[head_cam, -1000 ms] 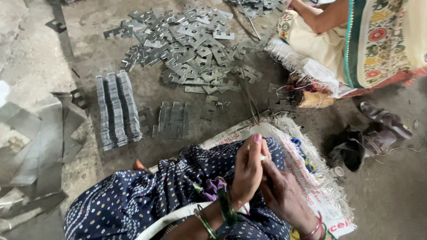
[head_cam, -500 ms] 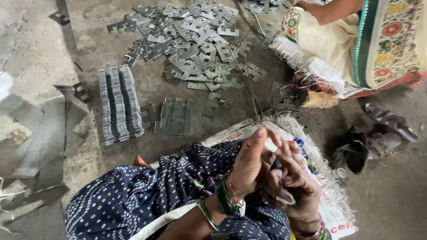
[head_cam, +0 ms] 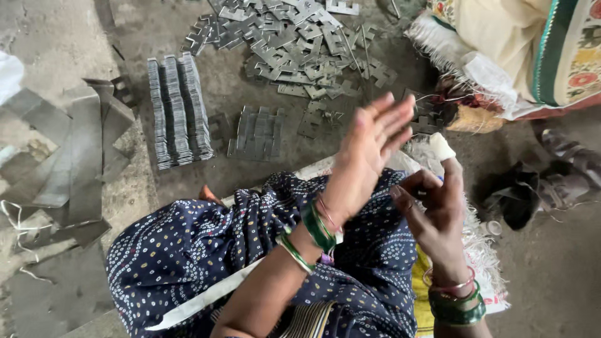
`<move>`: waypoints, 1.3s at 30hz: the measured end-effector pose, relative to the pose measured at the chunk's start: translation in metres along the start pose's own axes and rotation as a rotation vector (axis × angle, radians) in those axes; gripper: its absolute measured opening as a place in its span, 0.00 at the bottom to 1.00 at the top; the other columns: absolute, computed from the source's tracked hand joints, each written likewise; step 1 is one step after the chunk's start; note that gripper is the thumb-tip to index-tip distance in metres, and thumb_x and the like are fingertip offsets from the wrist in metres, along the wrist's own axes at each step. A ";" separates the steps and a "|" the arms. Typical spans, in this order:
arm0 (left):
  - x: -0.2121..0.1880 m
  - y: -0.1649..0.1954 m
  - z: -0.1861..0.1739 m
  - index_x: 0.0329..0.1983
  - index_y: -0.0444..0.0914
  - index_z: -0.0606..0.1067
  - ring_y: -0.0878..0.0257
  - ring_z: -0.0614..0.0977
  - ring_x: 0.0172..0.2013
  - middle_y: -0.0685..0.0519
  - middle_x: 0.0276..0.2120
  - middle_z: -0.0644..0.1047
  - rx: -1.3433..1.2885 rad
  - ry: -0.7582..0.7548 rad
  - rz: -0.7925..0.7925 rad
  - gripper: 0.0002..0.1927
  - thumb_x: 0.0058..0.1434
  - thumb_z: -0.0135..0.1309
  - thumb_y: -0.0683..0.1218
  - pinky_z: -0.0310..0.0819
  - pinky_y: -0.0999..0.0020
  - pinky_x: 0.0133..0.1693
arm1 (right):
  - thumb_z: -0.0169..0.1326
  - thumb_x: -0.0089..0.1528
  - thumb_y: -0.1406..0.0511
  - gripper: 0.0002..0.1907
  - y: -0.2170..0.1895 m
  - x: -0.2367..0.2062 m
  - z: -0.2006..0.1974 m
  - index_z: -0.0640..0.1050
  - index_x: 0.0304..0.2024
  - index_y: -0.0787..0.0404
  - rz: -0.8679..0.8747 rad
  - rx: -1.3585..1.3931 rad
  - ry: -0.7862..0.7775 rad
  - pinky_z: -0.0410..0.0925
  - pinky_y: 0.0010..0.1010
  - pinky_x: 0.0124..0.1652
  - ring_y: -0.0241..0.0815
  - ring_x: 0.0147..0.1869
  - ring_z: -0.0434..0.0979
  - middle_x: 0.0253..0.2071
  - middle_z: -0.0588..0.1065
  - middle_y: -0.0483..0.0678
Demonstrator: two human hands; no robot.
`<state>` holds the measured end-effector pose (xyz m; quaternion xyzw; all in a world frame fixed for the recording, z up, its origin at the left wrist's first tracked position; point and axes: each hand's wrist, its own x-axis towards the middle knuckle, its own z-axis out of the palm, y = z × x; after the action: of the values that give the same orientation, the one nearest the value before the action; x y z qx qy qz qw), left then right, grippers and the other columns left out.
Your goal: The person wraps adhesive tape around their fingers and applies it to small metal plates while seated on the floor.
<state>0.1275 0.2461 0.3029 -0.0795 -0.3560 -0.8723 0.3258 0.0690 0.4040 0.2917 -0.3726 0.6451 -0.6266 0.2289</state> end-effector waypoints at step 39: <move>-0.088 -0.021 -0.163 0.46 0.36 0.84 0.70 0.79 0.36 0.55 0.35 0.85 0.894 -0.360 -0.838 0.15 0.60 0.63 0.49 0.75 0.71 0.42 | 0.63 0.55 0.71 0.34 0.054 0.058 -0.087 0.70 0.64 0.60 0.254 -0.486 -0.547 0.75 0.29 0.42 0.35 0.41 0.81 0.37 0.83 0.50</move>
<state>0.1981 0.1925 0.1389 0.0649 -0.7355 -0.6660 -0.1062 -0.0436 0.4116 0.2584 -0.4866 0.7308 -0.2995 0.3734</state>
